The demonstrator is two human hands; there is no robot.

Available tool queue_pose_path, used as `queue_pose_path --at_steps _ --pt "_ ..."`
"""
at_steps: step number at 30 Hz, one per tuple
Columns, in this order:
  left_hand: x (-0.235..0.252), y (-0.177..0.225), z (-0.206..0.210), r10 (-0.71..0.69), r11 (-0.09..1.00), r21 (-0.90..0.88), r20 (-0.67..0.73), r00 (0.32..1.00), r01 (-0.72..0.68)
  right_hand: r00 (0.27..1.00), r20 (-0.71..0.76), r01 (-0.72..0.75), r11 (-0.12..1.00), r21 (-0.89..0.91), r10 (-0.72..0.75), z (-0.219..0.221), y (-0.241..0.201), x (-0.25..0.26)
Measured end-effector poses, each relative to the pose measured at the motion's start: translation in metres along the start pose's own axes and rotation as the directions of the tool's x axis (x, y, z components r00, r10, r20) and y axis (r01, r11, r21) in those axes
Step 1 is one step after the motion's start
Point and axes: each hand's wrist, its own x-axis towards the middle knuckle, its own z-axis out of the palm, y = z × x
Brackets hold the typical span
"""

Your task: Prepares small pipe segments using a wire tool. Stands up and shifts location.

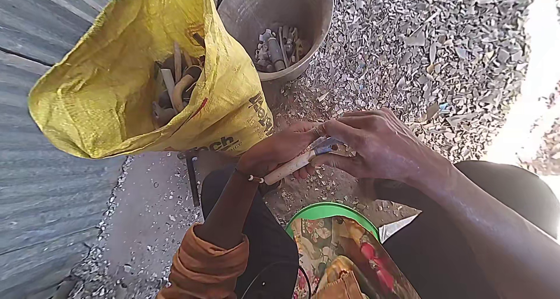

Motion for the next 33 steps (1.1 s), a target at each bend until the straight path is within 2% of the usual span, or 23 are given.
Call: queue_pose_path --at_steps 3,22,24,25,26,27,29,30,31,33 --pt "0.0 0.0 0.0 0.005 1.0 0.001 -0.006 1.0 -0.005 1.0 -0.025 0.017 1.0 -0.001 -0.017 0.0 -0.001 -0.001" --pt "-0.001 -0.002 -0.002 0.001 1.0 0.028 -0.021 1.0 0.0 0.999 0.031 -0.038 0.999 -0.019 0.039 0.007 -0.003 -0.005" --pt "-0.003 0.0 -0.002 0.01 1.0 0.002 -0.033 0.999 -0.01 0.996 0.026 -0.09 0.994 0.069 0.088 0.008 -0.005 -0.004" --pt "-0.004 0.0 -0.003 0.021 1.0 -0.022 -0.038 0.999 -0.021 0.986 0.027 -0.169 0.965 0.202 0.167 0.008 -0.007 -0.002" --pt "-0.004 0.001 -0.003 0.035 0.999 -0.038 -0.056 0.998 -0.037 0.962 0.035 -0.263 0.883 0.39 0.271 0.007 -0.008 0.0" --pt "-0.004 0.002 -0.003 0.048 0.998 -0.046 -0.085 0.995 -0.052 0.923 0.074 -0.341 0.716 0.609 0.377 0.005 -0.01 0.002" --pt "-0.001 0.003 -0.003 0.075 0.994 -0.064 -0.143 0.987 -0.085 0.846 0.2 -0.368 0.269 0.89 0.494 -0.002 -0.013 0.007" --pt "0.002 0.003 -0.004 0.091 0.991 -0.079 -0.168 0.981 -0.106 0.824 0.254 -0.334 0.072 0.94 0.506 -0.005 -0.013 0.009" --pt "0.004 0.002 -0.005 0.112 0.987 -0.091 -0.179 0.977 -0.13 0.8 0.306 -0.311 -0.078 0.947 0.516 -0.008 -0.013 0.011" --pt "0.009 0.0 -0.005 0.152 0.977 -0.117 -0.22 0.964 -0.181 0.733 0.392 -0.309 -0.241 0.92 0.555 -0.011 -0.014 0.016"
